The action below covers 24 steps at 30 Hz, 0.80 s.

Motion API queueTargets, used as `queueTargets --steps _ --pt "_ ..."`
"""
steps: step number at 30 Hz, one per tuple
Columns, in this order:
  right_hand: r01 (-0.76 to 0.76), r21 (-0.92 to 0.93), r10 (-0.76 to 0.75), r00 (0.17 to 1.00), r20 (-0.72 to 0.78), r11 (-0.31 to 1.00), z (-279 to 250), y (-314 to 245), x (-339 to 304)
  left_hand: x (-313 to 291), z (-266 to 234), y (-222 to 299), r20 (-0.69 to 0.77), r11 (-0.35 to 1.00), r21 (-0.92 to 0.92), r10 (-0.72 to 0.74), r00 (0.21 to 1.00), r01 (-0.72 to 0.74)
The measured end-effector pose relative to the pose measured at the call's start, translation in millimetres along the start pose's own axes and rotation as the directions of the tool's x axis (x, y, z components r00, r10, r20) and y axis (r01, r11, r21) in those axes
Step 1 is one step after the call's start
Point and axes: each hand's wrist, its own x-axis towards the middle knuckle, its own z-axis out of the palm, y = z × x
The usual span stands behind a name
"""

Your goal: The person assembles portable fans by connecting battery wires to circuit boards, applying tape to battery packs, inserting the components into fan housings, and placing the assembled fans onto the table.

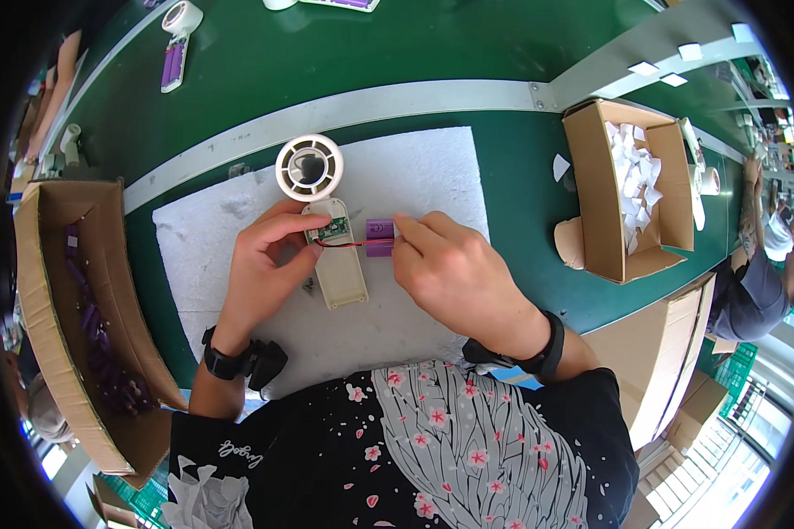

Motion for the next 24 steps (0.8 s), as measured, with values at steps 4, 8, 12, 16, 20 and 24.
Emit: queueTargets --steps 4,8,12,16,20,24 --pt "-0.014 -0.024 0.015 0.999 0.052 1.000 -1 3 1 0 1 -1 -0.012 0.999 -0.024 -0.022 1.000 0.022" --pt "-0.014 0.079 0.010 0.999 0.046 0.997 -5 8 3 0 4 -3 -0.047 0.999 -0.031 -0.019 0.999 0.017" --pt "-0.002 0.053 0.000 0.999 0.032 0.999 -3 8 0 1 3 -5 -0.055 1.000 -0.016 -0.001 0.999 0.000" --pt "-0.019 0.049 0.016 0.999 0.052 0.999 -2 6 -2 1 2 -4 -0.036 1.000 -0.001 -0.001 0.999 0.001" --pt "-0.011 -0.006 0.011 0.997 0.082 1.000 1 3 -4 1 1 -4 -0.028 1.000 0.011 0.014 1.000 -0.013" --pt "-0.020 -0.060 0.026 0.996 0.088 0.998 4 -3 -6 0 1 -1 -0.009 1.000 0.015 0.000 1.000 0.001"
